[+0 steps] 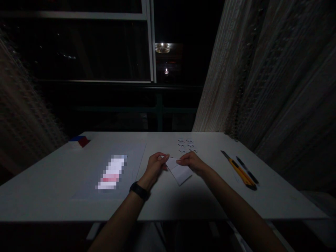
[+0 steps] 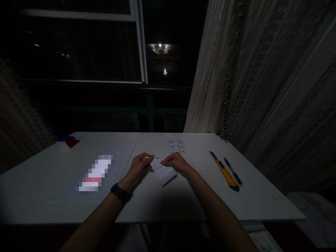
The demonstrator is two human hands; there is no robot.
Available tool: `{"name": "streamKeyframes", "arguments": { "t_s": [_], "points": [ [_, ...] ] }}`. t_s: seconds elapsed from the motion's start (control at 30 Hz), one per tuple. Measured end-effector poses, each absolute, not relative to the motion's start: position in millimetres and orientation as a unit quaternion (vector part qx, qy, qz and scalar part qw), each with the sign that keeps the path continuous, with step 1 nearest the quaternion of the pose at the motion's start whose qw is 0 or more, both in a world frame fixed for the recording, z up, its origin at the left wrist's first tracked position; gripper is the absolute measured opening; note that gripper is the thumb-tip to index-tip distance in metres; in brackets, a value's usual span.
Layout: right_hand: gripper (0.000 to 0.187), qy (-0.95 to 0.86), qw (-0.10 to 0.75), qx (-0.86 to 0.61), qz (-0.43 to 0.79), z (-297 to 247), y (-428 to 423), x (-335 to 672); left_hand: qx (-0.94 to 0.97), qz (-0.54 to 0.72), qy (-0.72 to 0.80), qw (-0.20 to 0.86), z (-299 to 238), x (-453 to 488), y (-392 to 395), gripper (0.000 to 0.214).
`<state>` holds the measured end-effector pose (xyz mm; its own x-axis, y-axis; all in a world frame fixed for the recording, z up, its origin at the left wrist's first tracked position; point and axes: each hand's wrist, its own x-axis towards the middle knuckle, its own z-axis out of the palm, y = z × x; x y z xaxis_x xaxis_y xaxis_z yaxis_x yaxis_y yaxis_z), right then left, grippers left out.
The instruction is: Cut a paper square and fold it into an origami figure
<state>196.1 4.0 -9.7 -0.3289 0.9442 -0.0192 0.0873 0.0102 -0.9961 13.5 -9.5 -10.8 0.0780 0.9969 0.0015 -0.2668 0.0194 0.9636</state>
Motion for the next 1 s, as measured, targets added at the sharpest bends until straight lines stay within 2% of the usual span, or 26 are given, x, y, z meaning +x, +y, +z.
{"name": "streamKeyframes", "arguments": {
  "t_s": [0.2, 0.4, 0.63, 0.8, 1.0],
  "points": [
    [0.034, -0.559, 0.395, -0.425, 0.593, -10, 5, 195, 0.415, 0.564, 0.385, 0.601, -12, 13, -8, 0.031],
    [0.035, -0.541, 0.435, -0.431, 0.577, -9, 6, 194, 0.395, 0.587, 0.371, 0.601, -9, 11, -8, 0.035],
    [0.038, -0.512, 0.508, -0.431, 0.543, -8, 6, 185, 0.475, 0.468, 0.369, 0.648, -12, 17, -12, 0.051],
    [0.037, -0.53, 0.498, -0.419, 0.544, -12, 5, 183, 0.468, 0.489, 0.402, 0.617, -20, 17, -7, 0.05],
    [0.053, -0.534, 0.471, -0.421, 0.562, -17, 7, 187, 0.443, 0.531, 0.445, 0.569, -15, 15, -7, 0.039]
  ]
}}
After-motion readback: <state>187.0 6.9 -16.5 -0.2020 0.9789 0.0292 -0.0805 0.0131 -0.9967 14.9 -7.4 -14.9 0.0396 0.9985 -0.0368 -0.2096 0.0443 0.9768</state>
